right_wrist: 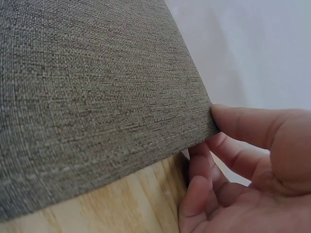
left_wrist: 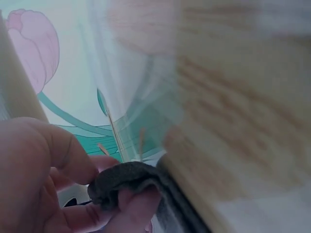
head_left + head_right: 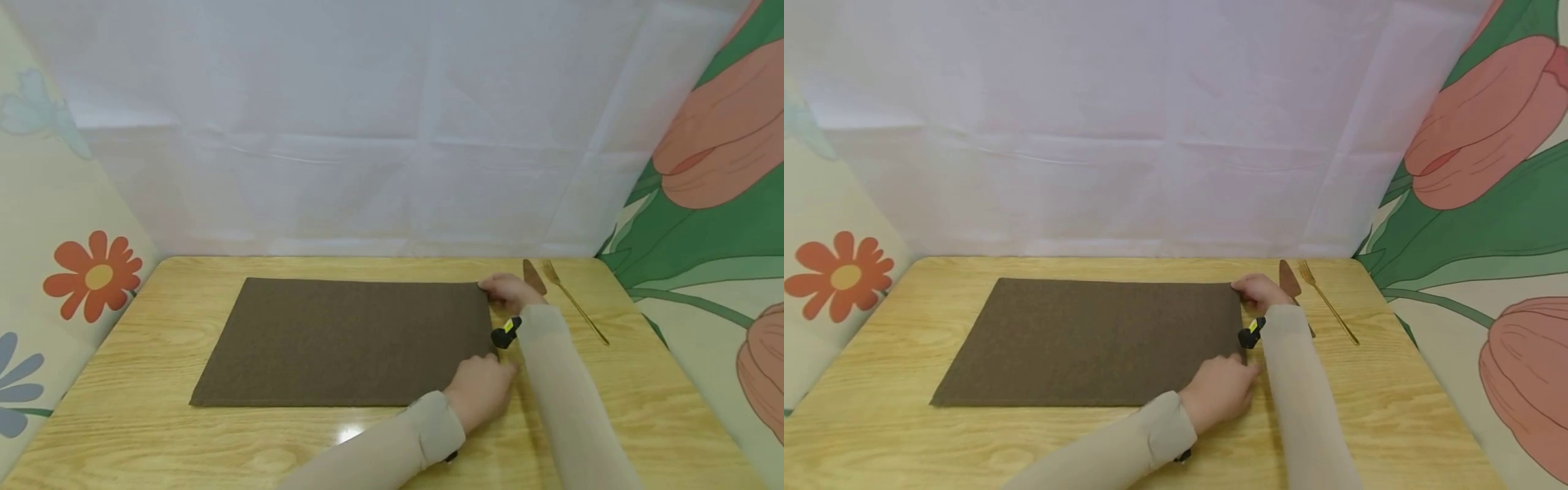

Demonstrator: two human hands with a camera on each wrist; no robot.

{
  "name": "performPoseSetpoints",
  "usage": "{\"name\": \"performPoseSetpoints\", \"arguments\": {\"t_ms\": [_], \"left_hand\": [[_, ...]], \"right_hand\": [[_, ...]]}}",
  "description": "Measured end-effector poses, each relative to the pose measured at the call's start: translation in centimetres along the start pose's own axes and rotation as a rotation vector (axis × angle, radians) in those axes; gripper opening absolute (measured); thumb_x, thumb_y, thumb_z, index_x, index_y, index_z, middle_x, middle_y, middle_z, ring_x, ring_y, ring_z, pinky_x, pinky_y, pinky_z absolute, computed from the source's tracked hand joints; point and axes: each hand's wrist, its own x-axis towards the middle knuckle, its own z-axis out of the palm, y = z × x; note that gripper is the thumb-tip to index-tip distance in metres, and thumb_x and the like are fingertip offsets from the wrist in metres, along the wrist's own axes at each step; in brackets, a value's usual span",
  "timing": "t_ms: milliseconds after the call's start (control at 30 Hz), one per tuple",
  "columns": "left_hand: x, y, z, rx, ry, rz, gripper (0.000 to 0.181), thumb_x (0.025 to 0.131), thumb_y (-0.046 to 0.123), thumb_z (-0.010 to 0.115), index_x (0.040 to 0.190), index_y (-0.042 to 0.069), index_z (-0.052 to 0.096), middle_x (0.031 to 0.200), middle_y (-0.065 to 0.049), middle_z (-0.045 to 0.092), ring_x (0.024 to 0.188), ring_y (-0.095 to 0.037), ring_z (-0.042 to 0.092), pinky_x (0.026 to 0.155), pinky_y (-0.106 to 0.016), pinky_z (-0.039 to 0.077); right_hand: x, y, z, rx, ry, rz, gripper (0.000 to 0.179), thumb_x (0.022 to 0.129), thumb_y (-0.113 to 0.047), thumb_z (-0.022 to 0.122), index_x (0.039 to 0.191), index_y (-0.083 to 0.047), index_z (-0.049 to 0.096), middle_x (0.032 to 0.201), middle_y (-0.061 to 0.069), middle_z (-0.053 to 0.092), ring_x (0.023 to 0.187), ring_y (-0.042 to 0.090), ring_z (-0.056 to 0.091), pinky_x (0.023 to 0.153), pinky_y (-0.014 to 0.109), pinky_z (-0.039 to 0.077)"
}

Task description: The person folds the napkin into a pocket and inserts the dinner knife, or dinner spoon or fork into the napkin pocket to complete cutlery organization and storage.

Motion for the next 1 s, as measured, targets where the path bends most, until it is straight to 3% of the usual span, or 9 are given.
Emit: {"name": "performPoseSetpoints", "arguments": {"t_ms": [100, 267, 400, 533, 700, 867, 1000], "left_hand": [[0.0, -0.2, -0.2, -0.036, -0.05, -0.016, 0.01, 0.098, 0.021, 0.064, 0.097, 0.018, 0.073, 0.083, -0.004, 0.064, 0.068, -0.018, 0.063, 0.054, -0.03, 0.053], [-0.8, -1.0, -0.5, -0.169, 0.001, 0.007, 0.005, 0.093, 0.013, 0.068, 0.088, 0.012, 0.069, 0.076, -0.003, 0.063, 0.062, -0.015, 0.061, 0.05, -0.028, 0.048], [-1.7, -1.8, -1.1, -0.343, 0.039, 0.055, 0.007, 0.095, 0.006, 0.066, 0.091, 0.011, 0.068, 0.079, 0.0, 0.066, 0.069, -0.011, 0.062, 0.057, -0.022, 0.048], [-2.1, -2.6, -2.0, -0.558, 0.055, 0.065, 0.012, 0.097, 0.002, 0.064, 0.102, 0.011, 0.071, 0.09, 0.002, 0.069, 0.078, -0.005, 0.063, 0.068, -0.018, 0.05], [-2.3, -3.3, -3.1, -0.802, 0.117, 0.013, 0.011, 0.097, 0.002, 0.066, 0.101, 0.011, 0.072, 0.088, 0.006, 0.069, 0.071, 0.001, 0.058, 0.065, -0.017, 0.049], [-2.7, -3.7, -4.1, -1.098, 0.161, -0.068, 0.008, 0.096, 0.003, 0.068, 0.097, 0.011, 0.071, 0.081, 0.006, 0.067, 0.062, -0.003, 0.06, 0.059, -0.021, 0.054], [-3.2, -4.2, -4.9, -1.241, 0.196, -0.114, 0.006, 0.094, 0.003, 0.071, 0.096, 0.009, 0.071, 0.084, 0.002, 0.067, 0.067, -0.008, 0.066, 0.061, -0.024, 0.058]], "right_hand": [[0.2, 0.0, 0.0, -0.003, 0.014, -0.009, 0.037, 0.104, -0.007, 0.052, 0.068, -0.014, 0.054, 0.062, -0.007, 0.047, 0.055, 0.008, 0.036, 0.059, 0.023, 0.035], [0.2, 0.7, -0.3, 0.031, 0.01, -0.007, 0.031, 0.104, -0.006, 0.052, 0.075, -0.013, 0.06, 0.07, -0.007, 0.055, 0.064, 0.007, 0.047, 0.065, 0.022, 0.042], [-0.4, 1.3, -0.8, 0.018, -0.015, -0.014, 0.019, 0.106, -0.008, 0.049, 0.093, -0.007, 0.062, 0.082, -0.004, 0.058, 0.074, 0.009, 0.053, 0.071, 0.023, 0.048], [-1.2, 1.4, -1.7, -0.013, -0.019, -0.032, 0.016, 0.107, -0.011, 0.048, 0.11, 0.0, 0.059, 0.09, 0.001, 0.06, 0.075, 0.011, 0.056, 0.069, 0.028, 0.05], [-2.2, -0.1, -2.9, -0.048, 0.022, -0.054, 0.024, 0.107, -0.018, 0.051, 0.119, 0.001, 0.055, 0.099, 0.003, 0.06, 0.079, 0.011, 0.06, 0.071, 0.027, 0.053], [-3.0, -2.9, -3.5, -0.046, 0.065, -0.128, 0.021, 0.106, -0.022, 0.055, 0.114, -0.003, 0.057, 0.104, 0.003, 0.058, 0.081, 0.011, 0.062, 0.075, 0.025, 0.055], [-3.3, -5.2, -2.7, -0.014, 0.094, -0.194, 0.021, 0.105, -0.023, 0.056, 0.111, -0.003, 0.057, 0.103, 0.004, 0.057, 0.078, 0.012, 0.061, 0.073, 0.025, 0.054]]}}
